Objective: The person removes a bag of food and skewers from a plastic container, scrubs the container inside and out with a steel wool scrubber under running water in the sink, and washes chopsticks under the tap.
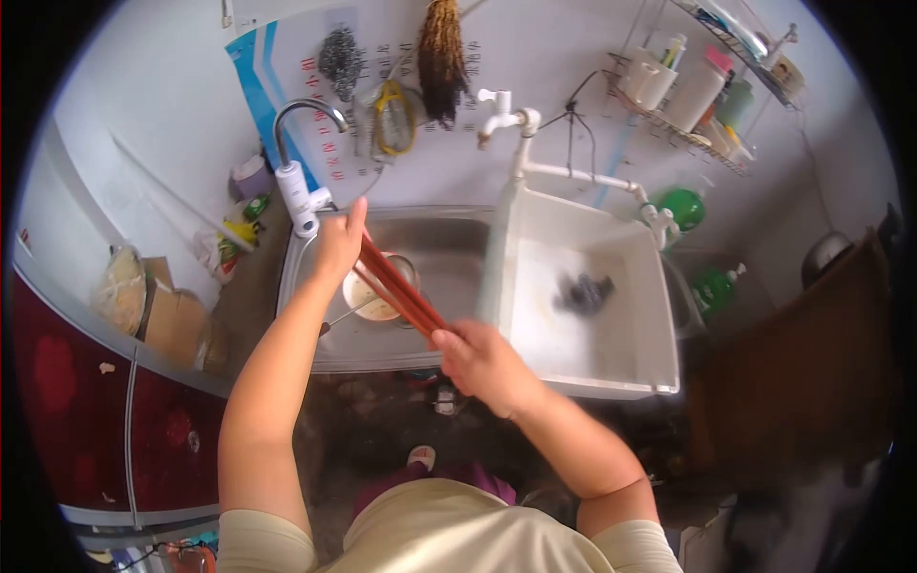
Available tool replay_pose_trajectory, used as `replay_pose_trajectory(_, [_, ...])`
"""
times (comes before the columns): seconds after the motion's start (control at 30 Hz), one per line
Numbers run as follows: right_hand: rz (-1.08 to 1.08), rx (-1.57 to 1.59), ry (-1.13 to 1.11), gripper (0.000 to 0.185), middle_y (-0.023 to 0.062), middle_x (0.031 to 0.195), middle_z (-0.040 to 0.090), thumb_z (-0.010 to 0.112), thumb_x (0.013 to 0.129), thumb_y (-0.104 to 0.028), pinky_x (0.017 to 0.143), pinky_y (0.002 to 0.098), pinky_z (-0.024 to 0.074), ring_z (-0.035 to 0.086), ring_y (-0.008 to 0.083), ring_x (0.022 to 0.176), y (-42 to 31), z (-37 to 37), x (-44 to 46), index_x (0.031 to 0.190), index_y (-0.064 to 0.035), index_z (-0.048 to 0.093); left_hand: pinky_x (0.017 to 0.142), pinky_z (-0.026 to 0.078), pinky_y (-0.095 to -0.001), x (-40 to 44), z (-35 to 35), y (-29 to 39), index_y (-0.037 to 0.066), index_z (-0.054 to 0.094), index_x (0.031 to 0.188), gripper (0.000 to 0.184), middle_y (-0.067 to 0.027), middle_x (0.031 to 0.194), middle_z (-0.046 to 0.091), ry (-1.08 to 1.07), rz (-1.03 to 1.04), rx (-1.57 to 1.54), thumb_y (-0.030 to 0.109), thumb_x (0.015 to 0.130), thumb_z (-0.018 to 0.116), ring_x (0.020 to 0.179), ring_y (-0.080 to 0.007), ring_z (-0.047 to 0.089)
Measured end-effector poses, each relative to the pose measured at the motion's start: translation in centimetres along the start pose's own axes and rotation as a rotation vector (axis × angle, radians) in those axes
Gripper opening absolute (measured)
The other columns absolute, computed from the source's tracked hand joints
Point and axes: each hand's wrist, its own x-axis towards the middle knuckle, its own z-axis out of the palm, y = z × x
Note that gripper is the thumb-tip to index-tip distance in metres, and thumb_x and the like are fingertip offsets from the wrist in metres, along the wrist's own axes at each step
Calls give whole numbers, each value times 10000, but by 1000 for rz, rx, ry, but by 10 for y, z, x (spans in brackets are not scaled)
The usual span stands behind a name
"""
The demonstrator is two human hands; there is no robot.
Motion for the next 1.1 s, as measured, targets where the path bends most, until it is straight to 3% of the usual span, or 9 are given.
replay_pose_trajectory(0.07, [70,193,-20,259,-17,617,404,457,935,-232,404,208,291,331,62,478,15,19,8,981,9,540,577,410,-426,1,-6,-44,-19,586,660,586,-214,601,555,-7,23,187,480,893,387,587,-371,551])
replay_pose_trajectory(0.23, [130,420,43,267,-27,611,383,464,932,-233,395,194,250,308,55,479,61,59,32,1020,10,530,646,410,-430,-19,-19,-69,-11,569,668,403,-168,684,561,-109,304,305,330,864,478,674,-355,540])
replay_pose_trajectory(0.33, [202,503,113,249,-33,597,373,466,930,-245,389,196,234,302,53,473,76,71,55,975,-10,537,701,407,-410,-21,-19,-82,25,582,635,322,-142,712,572,-92,724,379,270,834,517,708,-322,547])
replay_pose_trajectory(0.5, [238,550,145,244,-45,565,358,474,924,-254,377,206,221,286,47,440,80,72,101,771,-65,498,679,411,-373,-5,-34,-93,93,547,712,294,-77,675,561,-579,844,468,369,814,545,695,-275,560])
replay_pose_trajectory(0.57, [219,545,166,220,-46,554,368,523,901,-251,365,204,204,274,42,431,90,60,121,865,-42,585,610,436,-383,16,-49,-106,102,517,797,319,-66,697,566,-746,934,544,419,810,545,673,-258,582])
replay_pose_trajectory(0.7, [170,613,254,237,-50,522,347,540,892,-228,381,220,175,248,43,425,88,50,160,844,-5,600,612,452,-416,40,-84,-123,68,506,899,313,-85,750,584,-986,805,683,376,846,519,730,-282,593])
replay_pose_trajectory(0.8, [141,468,357,240,-38,514,374,549,887,-224,385,219,175,260,42,422,76,57,183,837,4,602,616,453,-402,48,-93,-138,57,522,916,268,-103,786,600,-933,615,405,321,871,500,746,-288,588])
replay_pose_trajectory(0.93, [117,287,412,243,-17,514,407,565,878,-224,378,221,193,275,43,413,65,58,201,774,-4,572,658,445,-389,68,-91,-158,50,550,891,228,-164,830,604,-1262,70,-18,263,902,468,771,-322,577])
replay_pose_trajectory(1.1, [-39,478,579,267,-5,527,428,564,876,-242,380,240,232,301,59,416,81,47,240,704,-49,499,661,420,-464,54,-89,-136,19,475,933,277,-217,827,581,-1135,228,428,291,886,504,793,-397,557])
